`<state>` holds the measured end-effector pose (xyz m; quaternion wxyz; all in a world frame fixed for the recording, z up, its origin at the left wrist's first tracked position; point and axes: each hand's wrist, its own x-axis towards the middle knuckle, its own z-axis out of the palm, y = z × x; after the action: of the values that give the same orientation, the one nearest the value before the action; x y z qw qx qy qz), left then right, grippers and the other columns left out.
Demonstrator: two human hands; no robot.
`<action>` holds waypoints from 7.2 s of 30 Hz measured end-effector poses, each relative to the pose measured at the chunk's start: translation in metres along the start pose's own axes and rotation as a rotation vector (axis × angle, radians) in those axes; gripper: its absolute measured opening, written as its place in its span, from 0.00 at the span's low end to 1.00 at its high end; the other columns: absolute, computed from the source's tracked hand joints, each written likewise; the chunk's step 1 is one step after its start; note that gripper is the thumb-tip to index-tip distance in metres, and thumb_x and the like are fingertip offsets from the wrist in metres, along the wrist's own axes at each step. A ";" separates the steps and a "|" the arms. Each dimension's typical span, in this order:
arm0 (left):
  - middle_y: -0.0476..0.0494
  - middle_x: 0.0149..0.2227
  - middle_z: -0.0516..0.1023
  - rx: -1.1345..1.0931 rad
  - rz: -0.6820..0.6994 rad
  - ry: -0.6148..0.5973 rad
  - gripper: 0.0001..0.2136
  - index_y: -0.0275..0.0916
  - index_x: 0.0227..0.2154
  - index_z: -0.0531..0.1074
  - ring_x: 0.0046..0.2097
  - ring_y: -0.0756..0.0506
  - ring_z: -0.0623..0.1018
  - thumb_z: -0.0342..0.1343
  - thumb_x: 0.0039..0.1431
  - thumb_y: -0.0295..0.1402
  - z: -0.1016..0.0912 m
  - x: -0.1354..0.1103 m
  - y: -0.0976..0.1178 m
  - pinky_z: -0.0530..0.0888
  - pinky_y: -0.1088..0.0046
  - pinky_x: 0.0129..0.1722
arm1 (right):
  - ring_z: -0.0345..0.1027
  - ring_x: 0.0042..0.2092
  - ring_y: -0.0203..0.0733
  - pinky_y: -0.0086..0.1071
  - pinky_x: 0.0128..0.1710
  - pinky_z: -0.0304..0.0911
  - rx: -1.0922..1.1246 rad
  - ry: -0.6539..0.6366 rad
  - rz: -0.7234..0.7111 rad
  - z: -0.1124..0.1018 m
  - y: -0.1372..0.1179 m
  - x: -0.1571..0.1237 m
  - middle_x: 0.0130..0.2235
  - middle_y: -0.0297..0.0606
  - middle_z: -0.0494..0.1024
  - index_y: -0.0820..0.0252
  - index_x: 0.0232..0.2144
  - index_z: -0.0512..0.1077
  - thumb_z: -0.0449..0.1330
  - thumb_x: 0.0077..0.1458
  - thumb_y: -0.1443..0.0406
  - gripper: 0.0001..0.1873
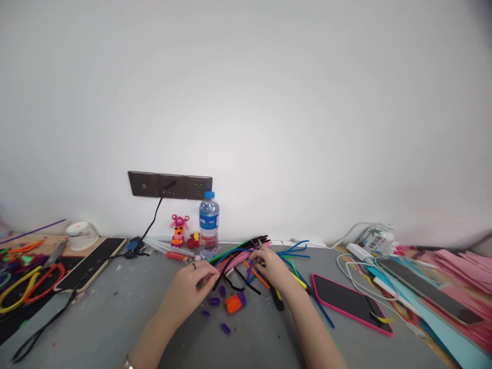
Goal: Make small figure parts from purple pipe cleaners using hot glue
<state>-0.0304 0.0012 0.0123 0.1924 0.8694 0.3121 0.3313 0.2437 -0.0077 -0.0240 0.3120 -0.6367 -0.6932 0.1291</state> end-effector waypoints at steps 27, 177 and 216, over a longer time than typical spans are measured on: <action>0.50 0.33 0.78 -0.122 0.080 0.094 0.16 0.44 0.48 0.69 0.27 0.51 0.74 0.54 0.57 0.24 0.016 -0.001 0.006 0.72 0.78 0.27 | 0.67 0.24 0.33 0.26 0.25 0.61 1.299 -0.178 0.063 0.007 -0.090 -0.006 0.25 0.30 0.75 0.58 0.32 0.66 0.66 0.51 0.56 0.15; 0.48 0.22 0.76 -0.878 -0.480 0.274 0.14 0.35 0.30 0.77 0.23 0.51 0.71 0.61 0.52 0.44 0.028 0.005 0.014 0.67 0.79 0.22 | 0.63 0.27 0.36 0.29 0.28 0.60 0.981 0.007 -0.013 0.027 -0.097 -0.005 0.28 0.32 0.71 0.60 0.32 0.70 0.63 0.51 0.52 0.16; 0.55 0.15 0.69 -0.914 -0.356 -0.097 0.12 0.39 0.30 0.66 0.16 0.54 0.63 0.55 0.59 0.43 0.019 0.005 0.024 0.59 0.81 0.17 | 0.69 0.46 0.48 0.41 0.48 0.61 1.502 -0.299 0.076 0.013 -0.106 -0.012 0.48 0.42 0.73 0.58 0.23 0.68 0.71 0.42 0.56 0.17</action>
<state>-0.0047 -0.0158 0.0142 0.6221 0.6436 0.2690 0.3554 0.1514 -0.0328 0.0239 0.5591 -0.2531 -0.4318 0.6609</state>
